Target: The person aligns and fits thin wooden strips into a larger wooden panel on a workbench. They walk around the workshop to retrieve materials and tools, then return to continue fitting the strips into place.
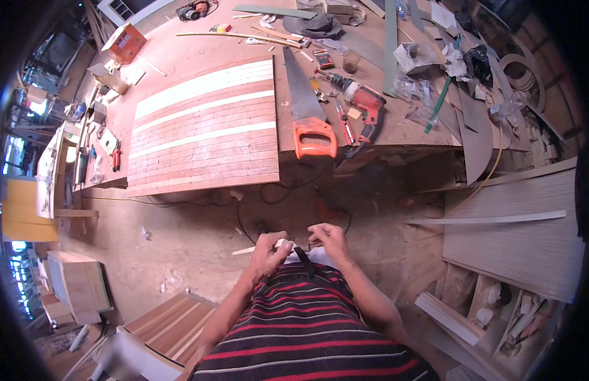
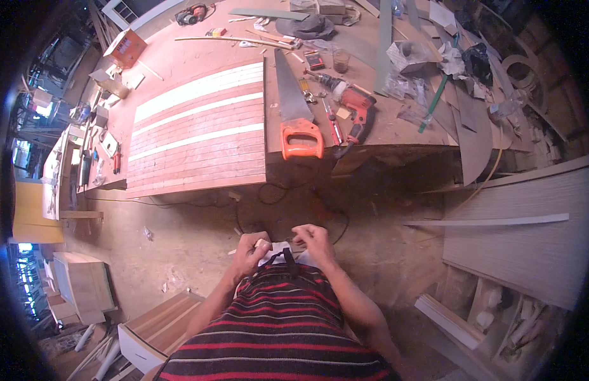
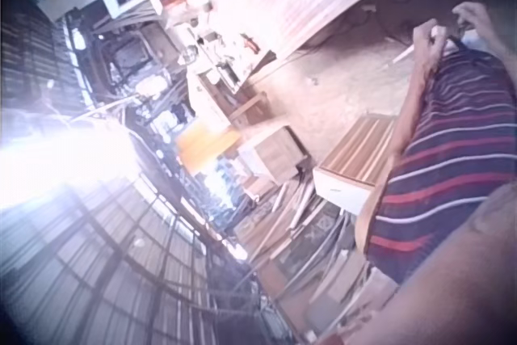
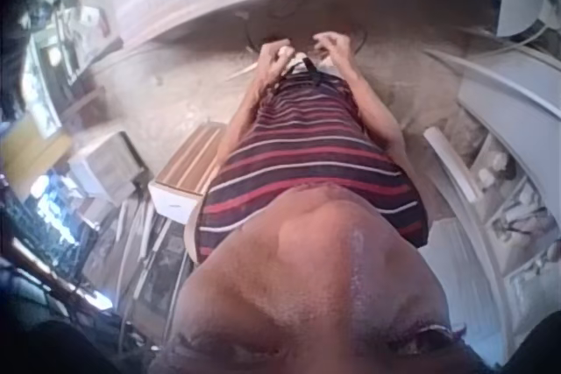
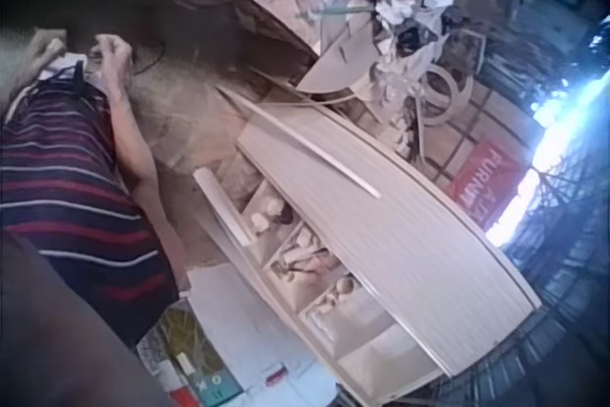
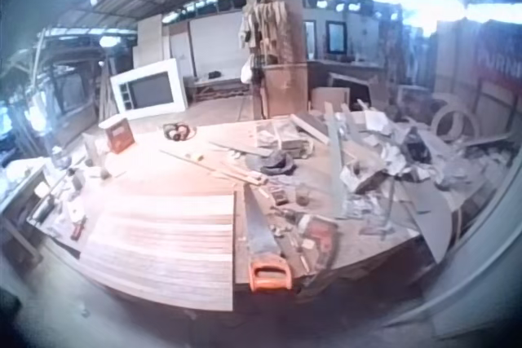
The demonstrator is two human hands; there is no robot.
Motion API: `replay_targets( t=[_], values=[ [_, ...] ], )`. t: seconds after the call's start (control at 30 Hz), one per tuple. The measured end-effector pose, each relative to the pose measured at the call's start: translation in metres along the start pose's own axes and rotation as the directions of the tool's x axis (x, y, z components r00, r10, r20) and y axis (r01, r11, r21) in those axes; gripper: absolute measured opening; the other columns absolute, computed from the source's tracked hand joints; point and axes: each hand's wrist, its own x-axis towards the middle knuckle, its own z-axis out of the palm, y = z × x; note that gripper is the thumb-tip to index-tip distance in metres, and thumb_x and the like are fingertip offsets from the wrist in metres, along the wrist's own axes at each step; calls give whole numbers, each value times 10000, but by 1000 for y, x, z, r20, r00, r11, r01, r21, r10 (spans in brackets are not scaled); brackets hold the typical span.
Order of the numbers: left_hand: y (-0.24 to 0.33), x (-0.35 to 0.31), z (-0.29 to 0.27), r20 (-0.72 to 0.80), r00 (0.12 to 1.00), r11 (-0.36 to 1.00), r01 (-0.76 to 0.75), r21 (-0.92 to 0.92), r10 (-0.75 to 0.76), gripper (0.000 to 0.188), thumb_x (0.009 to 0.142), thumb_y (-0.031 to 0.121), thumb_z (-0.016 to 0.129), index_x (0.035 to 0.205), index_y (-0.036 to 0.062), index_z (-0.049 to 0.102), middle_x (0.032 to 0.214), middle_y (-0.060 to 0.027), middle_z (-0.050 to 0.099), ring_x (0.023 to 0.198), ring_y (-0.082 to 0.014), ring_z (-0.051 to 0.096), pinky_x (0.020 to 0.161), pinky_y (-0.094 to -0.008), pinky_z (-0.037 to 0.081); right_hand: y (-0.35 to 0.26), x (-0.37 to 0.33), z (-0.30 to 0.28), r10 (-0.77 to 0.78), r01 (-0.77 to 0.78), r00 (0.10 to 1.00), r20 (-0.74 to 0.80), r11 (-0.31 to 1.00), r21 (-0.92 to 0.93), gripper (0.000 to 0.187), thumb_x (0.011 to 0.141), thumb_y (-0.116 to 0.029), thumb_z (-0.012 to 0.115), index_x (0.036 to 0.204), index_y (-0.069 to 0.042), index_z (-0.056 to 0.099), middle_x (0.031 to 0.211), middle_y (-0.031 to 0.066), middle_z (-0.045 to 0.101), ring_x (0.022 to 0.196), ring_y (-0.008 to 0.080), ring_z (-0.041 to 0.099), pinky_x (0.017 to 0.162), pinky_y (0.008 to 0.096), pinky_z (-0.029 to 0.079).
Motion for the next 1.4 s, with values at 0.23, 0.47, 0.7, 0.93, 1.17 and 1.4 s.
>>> replay_targets(
  t=[0.23,0.47,0.7,0.93,1.17,1.4],
  values=[
    [72,27,40,-34,991,916,-135,-377,132,515,929,449,546,745,-31,567,664,-53,541,620,-131,484,571,-299,369,12,-27,-117,-25,-7,970,-241,991,-131,323,974,-258,645,1165,2,663,931,87,720,770,114,661,698,246,529],
    [101,43,47,-52,959,840,-268,-472,277,486,922,388,586,639,6,482,580,-41,487,554,-127,425,532,-304,319,12,-28,-110,-105,71,983,-153,974,-214,669,826,-358,806,1354,-22,569,1257,228,651,1068,268,681,923,377,532],
    [121,55,35,-134,935,691,-335,-640,329,442,889,335,594,591,23,497,525,-67,473,518,-160,398,516,-323,306,-15,-28,-67,-365,287,931,-22,764,-578,838,758,-515,804,1419,-83,526,1439,179,530,1345,348,486,1121,444,388],
    [126,52,4,-306,933,560,-358,-747,187,431,890,329,575,568,77,439,478,-49,387,470,-167,340,489,-331,299,6,-14,-79,-262,283,957,121,773,-568,768,795,-458,796,1409,-86,524,1357,162,592,1305,317,523,1101,425,405],
    [105,24,-50,-446,876,630,-453,-630,184,437,927,366,556,601,118,402,490,-12,331,476,-157,313,494,-317,273,-34,100,-80,-312,330,929,-199,942,62,660,913,-416,724,1392,-33,477,1111,102,643,1041,151,628,881,363,496],
    [49,-40,-122,-673,730,625,-581,-521,118,420,909,282,569,586,85,386,519,-18,328,472,-147,338,465,-309,269,-91,198,-54,-27,154,960,-278,881,448,590,932,-435,698,1362,-84,497,1250,105,581,1118,268,604,937,427,510]
  ],
)
